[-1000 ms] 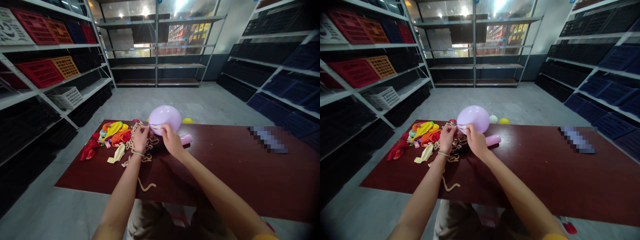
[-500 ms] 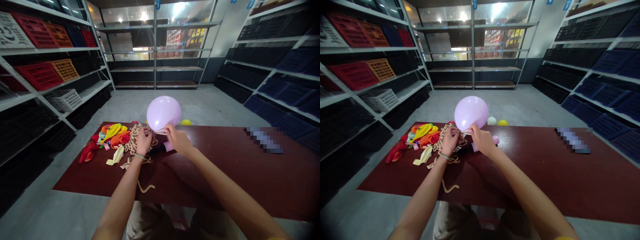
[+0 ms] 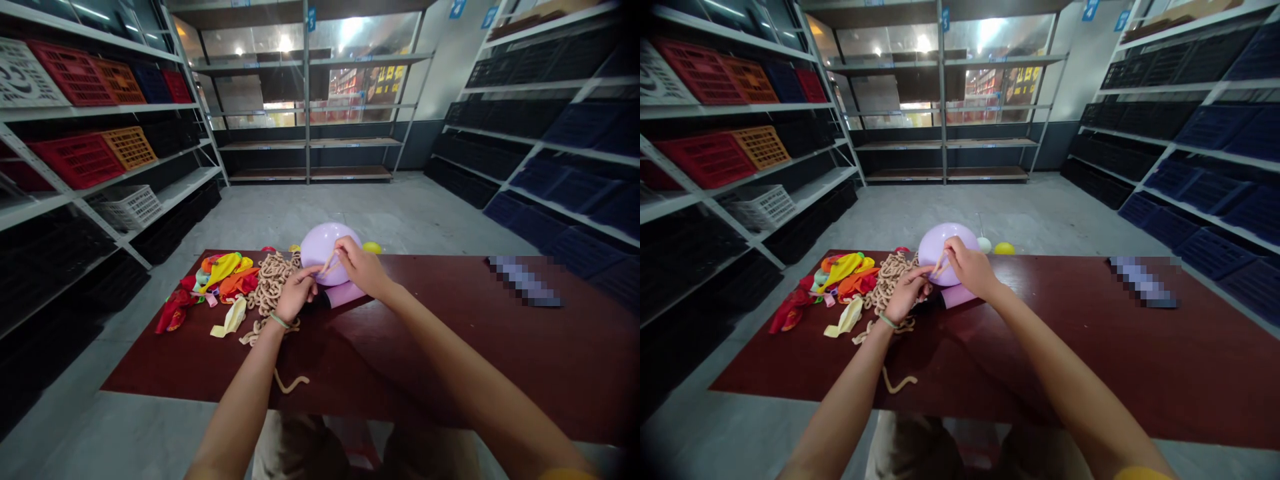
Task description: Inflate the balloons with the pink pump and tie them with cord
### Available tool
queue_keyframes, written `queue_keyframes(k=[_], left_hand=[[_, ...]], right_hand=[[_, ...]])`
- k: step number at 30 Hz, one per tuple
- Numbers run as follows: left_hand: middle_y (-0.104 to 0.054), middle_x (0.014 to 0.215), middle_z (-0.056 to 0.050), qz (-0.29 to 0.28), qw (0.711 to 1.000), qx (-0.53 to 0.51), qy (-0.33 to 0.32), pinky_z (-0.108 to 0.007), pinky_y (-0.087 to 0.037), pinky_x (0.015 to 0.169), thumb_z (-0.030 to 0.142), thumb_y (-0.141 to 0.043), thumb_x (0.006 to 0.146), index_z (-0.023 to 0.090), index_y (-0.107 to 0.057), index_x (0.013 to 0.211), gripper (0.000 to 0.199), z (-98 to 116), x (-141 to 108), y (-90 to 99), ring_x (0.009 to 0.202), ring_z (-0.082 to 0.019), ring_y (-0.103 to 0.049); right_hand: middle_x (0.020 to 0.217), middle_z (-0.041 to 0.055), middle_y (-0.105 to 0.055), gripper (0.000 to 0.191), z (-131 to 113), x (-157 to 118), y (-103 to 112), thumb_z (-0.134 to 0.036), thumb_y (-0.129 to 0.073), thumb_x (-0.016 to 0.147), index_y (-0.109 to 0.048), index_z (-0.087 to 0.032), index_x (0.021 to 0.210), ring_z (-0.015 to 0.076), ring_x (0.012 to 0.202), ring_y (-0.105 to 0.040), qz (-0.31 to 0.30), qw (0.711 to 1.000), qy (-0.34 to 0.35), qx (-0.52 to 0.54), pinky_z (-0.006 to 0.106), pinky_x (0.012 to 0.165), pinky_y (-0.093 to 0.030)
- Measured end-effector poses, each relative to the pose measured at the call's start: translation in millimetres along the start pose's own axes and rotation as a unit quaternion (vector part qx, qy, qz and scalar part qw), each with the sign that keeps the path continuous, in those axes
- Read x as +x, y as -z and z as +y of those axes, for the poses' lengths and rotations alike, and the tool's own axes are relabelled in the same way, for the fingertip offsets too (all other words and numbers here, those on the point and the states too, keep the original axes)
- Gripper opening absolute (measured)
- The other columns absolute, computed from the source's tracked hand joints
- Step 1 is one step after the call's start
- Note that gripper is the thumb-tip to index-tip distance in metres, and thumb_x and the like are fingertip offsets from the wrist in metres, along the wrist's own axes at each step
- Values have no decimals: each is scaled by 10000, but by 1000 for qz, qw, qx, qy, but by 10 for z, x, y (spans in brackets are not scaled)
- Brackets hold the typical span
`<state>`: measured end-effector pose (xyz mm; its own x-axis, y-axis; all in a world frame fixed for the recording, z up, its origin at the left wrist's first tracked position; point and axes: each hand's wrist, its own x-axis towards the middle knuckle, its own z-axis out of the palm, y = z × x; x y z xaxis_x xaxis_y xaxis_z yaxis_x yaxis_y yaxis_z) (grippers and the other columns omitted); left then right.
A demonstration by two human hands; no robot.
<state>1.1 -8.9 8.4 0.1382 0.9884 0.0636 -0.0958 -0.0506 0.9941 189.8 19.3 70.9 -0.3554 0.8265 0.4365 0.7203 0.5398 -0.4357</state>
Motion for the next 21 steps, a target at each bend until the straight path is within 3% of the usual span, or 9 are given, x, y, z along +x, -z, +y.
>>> queue_keyframes(k=[5,12,16,21], left_hand=[[-564,600,41,-51,998,19,17,-182,-353,451,300,-592,822,145,-651,983,231,17,-19,-42,438,-63,-475],[-668,763,-31,-90,996,-13,23,-208,-420,517,493,-682,814,147,-621,937,372,49,-19,-94,551,-98,-604],[-649,711,-19,-82,996,-16,38,-206,-406,508,550,-673,809,150,-626,890,411,34,-27,-118,526,-93,-581],[-595,636,12,-75,997,19,26,-196,-350,473,573,-619,847,157,-606,834,416,-33,-25,-131,466,-69,-496]], right_hand=[[872,49,-682,327,18,15,-46,-394,-281,1015,-536,-211,1106,192,693,-615,8,999,4,-44,293,617,-329],[926,58,-697,316,94,-62,-143,-380,-291,1006,-546,-212,1088,201,706,-622,58,997,-43,-41,288,593,-320],[910,45,-691,278,131,-149,-195,-391,-318,992,-541,-242,1066,204,727,-621,72,994,-77,2,283,617,-345],[891,5,-654,202,183,-178,-159,-387,-382,968,-533,-256,1003,172,735,-590,47,988,-84,117,289,679,-380]])
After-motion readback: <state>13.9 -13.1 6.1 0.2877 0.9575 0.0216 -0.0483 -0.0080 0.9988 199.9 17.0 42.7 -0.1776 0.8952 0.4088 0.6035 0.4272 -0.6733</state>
